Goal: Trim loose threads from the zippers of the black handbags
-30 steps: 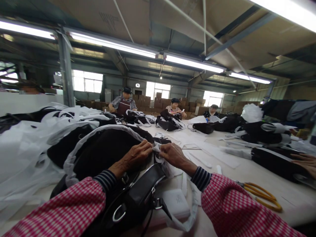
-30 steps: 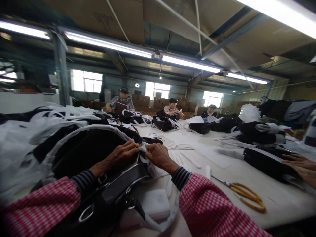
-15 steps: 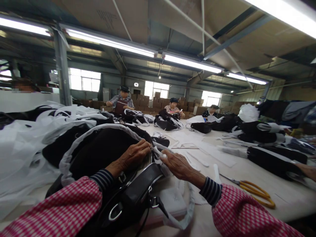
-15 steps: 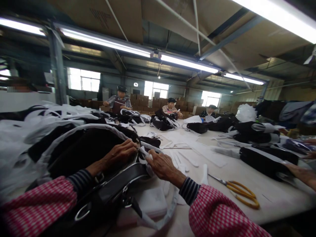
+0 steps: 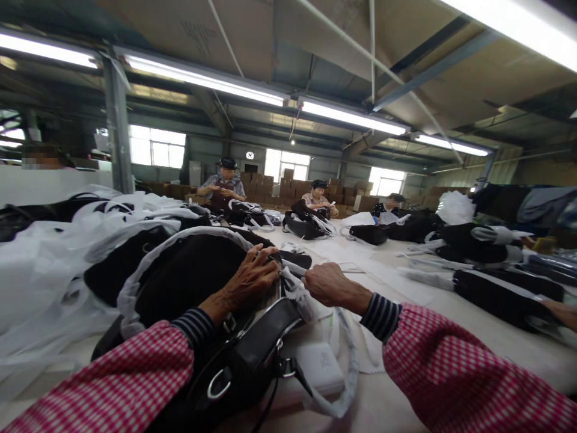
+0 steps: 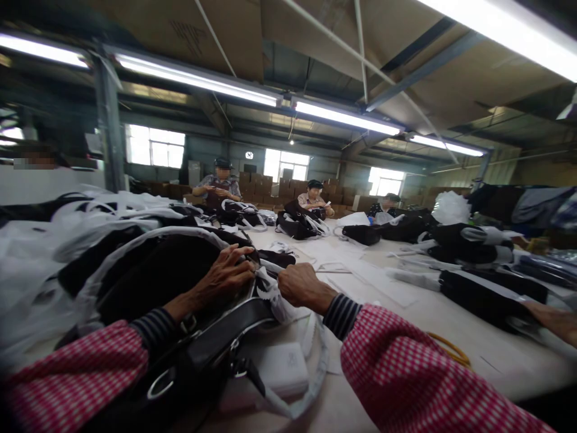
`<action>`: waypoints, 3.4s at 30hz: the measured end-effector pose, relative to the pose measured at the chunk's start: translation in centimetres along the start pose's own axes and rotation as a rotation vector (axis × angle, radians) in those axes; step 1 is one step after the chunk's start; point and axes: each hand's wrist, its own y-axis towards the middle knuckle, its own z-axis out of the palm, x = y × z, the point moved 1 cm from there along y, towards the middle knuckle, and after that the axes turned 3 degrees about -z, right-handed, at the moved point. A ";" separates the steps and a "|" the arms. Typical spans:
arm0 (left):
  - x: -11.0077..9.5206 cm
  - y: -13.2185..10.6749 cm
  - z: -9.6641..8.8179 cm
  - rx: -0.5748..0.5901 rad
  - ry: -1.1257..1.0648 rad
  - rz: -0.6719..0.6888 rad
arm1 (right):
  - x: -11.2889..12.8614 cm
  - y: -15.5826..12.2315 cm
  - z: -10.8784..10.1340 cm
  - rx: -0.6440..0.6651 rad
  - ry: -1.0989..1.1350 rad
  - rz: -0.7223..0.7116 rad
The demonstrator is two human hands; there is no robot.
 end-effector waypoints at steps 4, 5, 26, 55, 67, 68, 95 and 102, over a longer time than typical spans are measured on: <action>0.3 -0.1 0.6 0.089 -0.083 0.010 | 0.3 -0.8 -0.4 -0.019 -0.011 -0.057; 0.4 -0.1 0.7 0.107 -0.099 0.014 | 0.3 -1.0 -0.5 -0.024 -0.003 -0.047; 0.5 -0.3 0.2 0.095 -0.131 -0.091 | 1.3 2.0 0.4 -0.591 0.727 0.190; 0.7 -0.4 0.8 0.053 -0.337 -0.251 | 3.7 2.0 3.6 -0.589 0.984 0.207; 0.8 -0.6 0.9 0.042 -0.376 -0.264 | 4.3 3.5 2.7 -0.638 0.679 0.222; 0.8 -0.7 0.9 0.035 -0.397 -0.270 | 4.2 3.5 2.8 -0.651 0.682 0.224; 2.2 -1.0 -0.9 0.033 -1.038 -1.074 | 2.1 5.4 -0.3 -0.291 1.041 -0.247; 2.2 -1.2 -0.6 -0.009 -1.099 -1.084 | 3.9 4.2 -2.3 -0.305 0.689 -0.047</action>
